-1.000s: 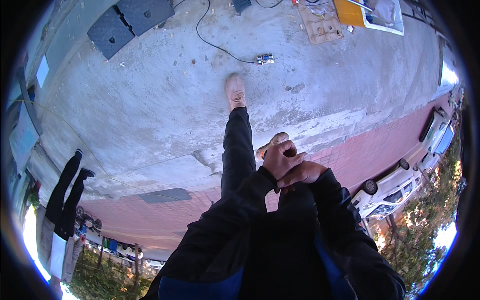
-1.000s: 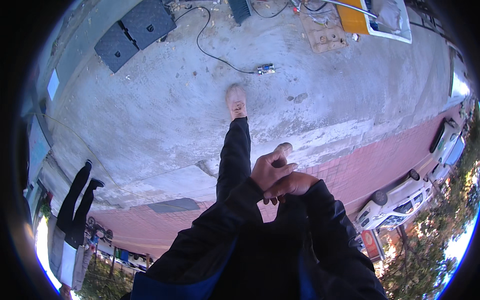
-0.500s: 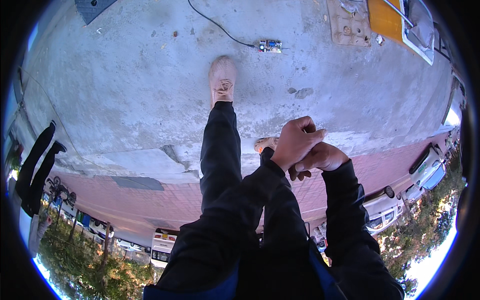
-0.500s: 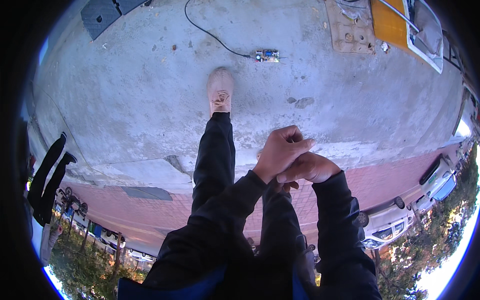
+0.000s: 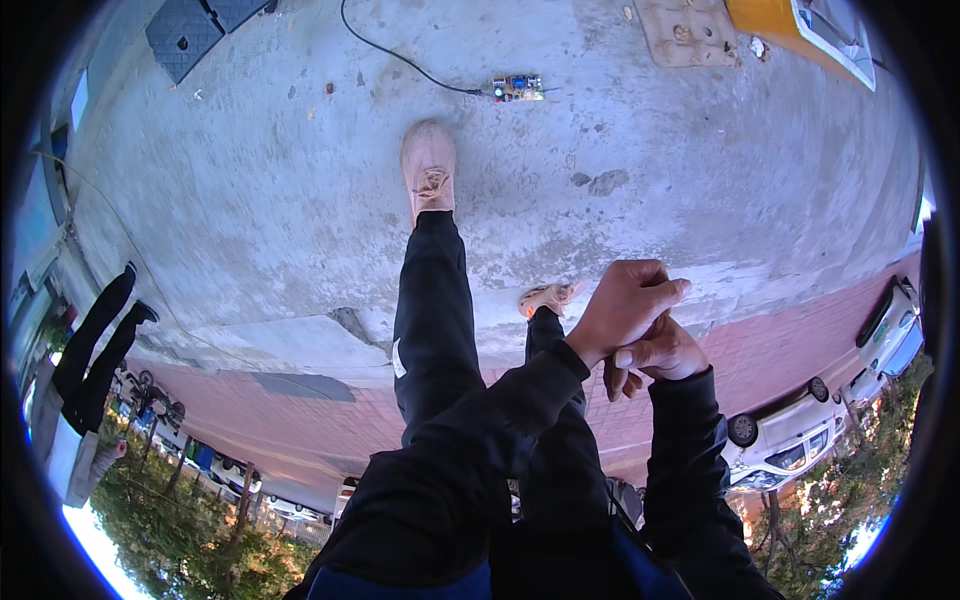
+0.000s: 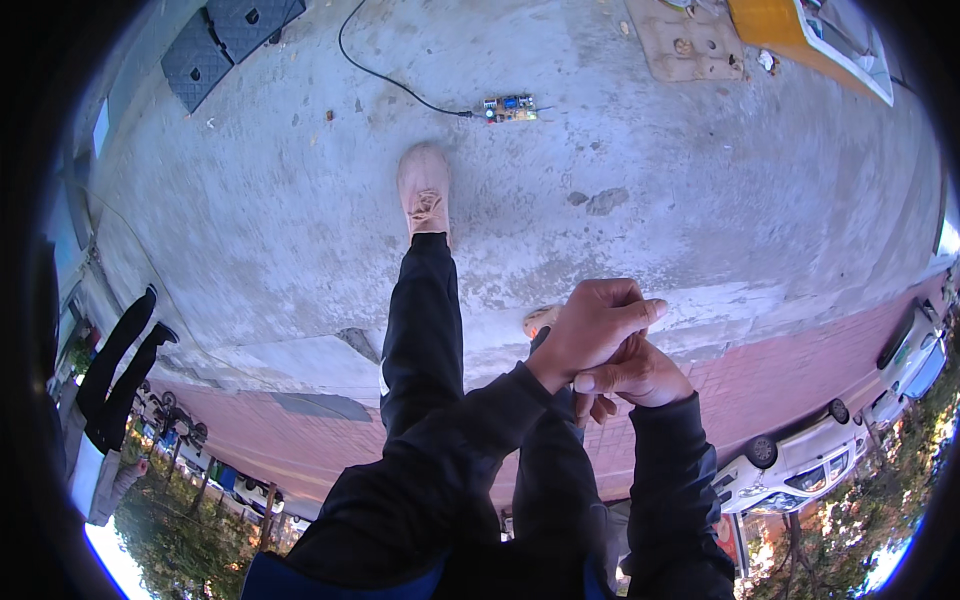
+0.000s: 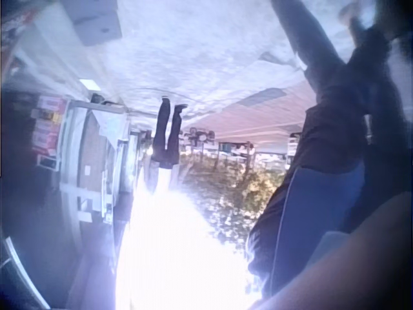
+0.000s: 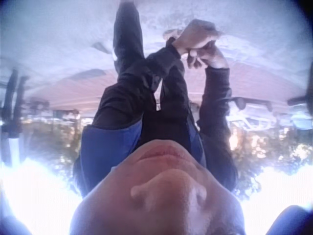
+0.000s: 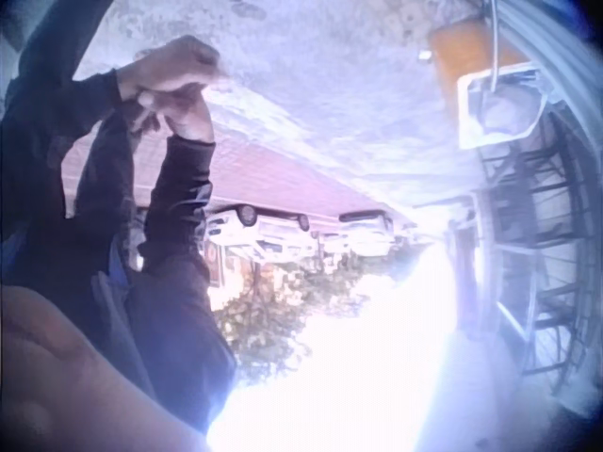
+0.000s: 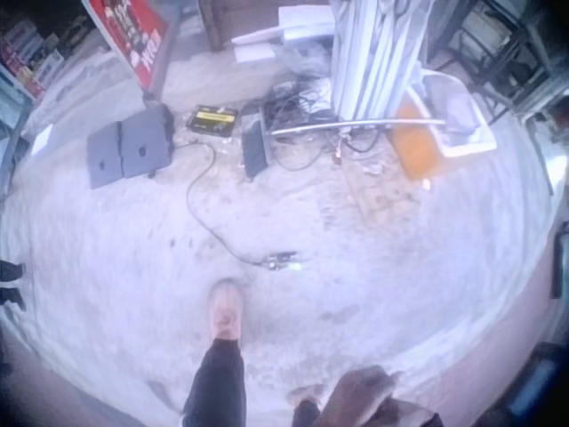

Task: The person inspects a small circuit board with a magnifying glass, then connects it to a power strip and uses a multimeter to measure voltage. The person handles the board, power strip, and multimeter throughout the clip.

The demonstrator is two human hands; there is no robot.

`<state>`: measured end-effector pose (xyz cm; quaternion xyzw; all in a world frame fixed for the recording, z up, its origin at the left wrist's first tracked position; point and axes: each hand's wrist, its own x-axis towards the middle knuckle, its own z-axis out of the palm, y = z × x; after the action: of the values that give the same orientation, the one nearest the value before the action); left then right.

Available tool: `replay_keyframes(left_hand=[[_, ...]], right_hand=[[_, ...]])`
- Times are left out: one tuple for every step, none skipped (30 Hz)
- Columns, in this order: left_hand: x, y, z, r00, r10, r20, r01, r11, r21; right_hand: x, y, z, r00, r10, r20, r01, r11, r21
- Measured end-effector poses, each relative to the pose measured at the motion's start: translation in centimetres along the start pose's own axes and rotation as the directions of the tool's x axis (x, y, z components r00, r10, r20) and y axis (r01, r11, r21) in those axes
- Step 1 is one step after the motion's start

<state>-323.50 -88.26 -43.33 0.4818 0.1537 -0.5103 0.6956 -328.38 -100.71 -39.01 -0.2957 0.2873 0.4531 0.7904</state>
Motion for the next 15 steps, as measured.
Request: replay_keyframes(left_hand=[[0.1, -0.1, 0.0, 0.999, -0.008, -0.044, 0.009, 1.0, 0.019], [0.2, -0.2, -0.1, 0.997, -0.005, -0.077, 0.008, 0.999, 0.034], [0.2, -0.3, -0.1, 0.994, -0.001, -0.11, 0.006, 0.999, 0.048], [0.3, -0.3, -0.1, 0.993, -0.029, -0.115, 0.035, 0.998, 0.044], [0.3, -0.3, -0.1, 0.999, -0.023, -0.027, 0.023, 1.0, 0.016], [0.3, -0.3, -0.1, 0.998, -0.045, 0.052, 0.045, 0.999, -0.01], [0.3, -0.2, -0.1, 0.988, -0.076, 0.136, 0.082, 0.996, -0.038], [0.2, -0.1, 0.0, 0.983, -0.085, 0.164, 0.093, 0.995, -0.043], [0.2, 0.0, -0.1, 0.992, -0.026, 0.121, 0.023, 0.999, 0.029], [0.1, 0.1, -0.2, 0.996, 0.007, 0.085, -0.016, 0.994, 0.11], [0.1, 0.2, -0.3, 0.998, 0.044, 0.051, -0.053, 0.98, 0.19], [0.0, 0.4, -0.3, 0.996, 0.092, 0.014, -0.093, 0.969, 0.228], [0.0, 0.5, -0.4, 0.99, 0.143, -0.021, -0.132, 0.955, 0.266], [0.0, 0.6, -0.4, 0.982, 0.182, -0.053, -0.158, 0.941, 0.299], [0.0, 0.8, -0.5, 0.975, 0.21, -0.075, -0.176, 0.932, 0.318]], right_hand=[[0.1, 0.1, 0.0, 1.0, 0.003, 0.016, -0.003, 0.999, 0.039], [0.2, 0.2, -0.1, 1.0, -0.001, 0.023, 0.0, 0.999, 0.036], [0.2, 0.1, -0.1, 1.0, 0.015, 0.017, -0.016, 0.999, 0.033], [0.2, 0.1, -0.1, 0.999, 0.033, 0.011, -0.034, 0.999, 0.029], [0.2, 0.0, -0.1, 0.999, 0.051, 0.004, -0.051, 0.998, 0.025], [0.2, -0.1, -0.1, 0.999, 0.049, 0.004, -0.049, 0.999, -0.003], [0.1, -0.1, 0.0, 0.999, 0.046, 0.004, -0.046, 0.998, -0.032], [0.1, -0.2, 0.1, 0.998, 0.064, 0.008, -0.064, 0.997, -0.053], [0.1, -0.2, 0.1, 0.999, 0.048, 0.001, -0.048, 0.997, -0.068], [0.1, -0.3, 0.1, 0.999, 0.054, -0.003, -0.054, 0.996, -0.075], [0.2, -0.3, 0.1, 0.998, 0.062, -0.005, -0.062, 0.996, -0.062], [0.2, -0.3, 0.1, 0.998, 0.068, -0.006, -0.068, 0.994, -0.082], [0.3, -0.4, 0.1, 0.997, 0.075, -0.005, -0.075, 0.994, -0.083], [0.5, -0.4, 0.1, 0.997, 0.081, 0.005, -0.081, 0.994, -0.067], [0.6, -0.4, 0.1, 0.997, 0.082, -0.005, -0.082, 0.993, -0.087]])
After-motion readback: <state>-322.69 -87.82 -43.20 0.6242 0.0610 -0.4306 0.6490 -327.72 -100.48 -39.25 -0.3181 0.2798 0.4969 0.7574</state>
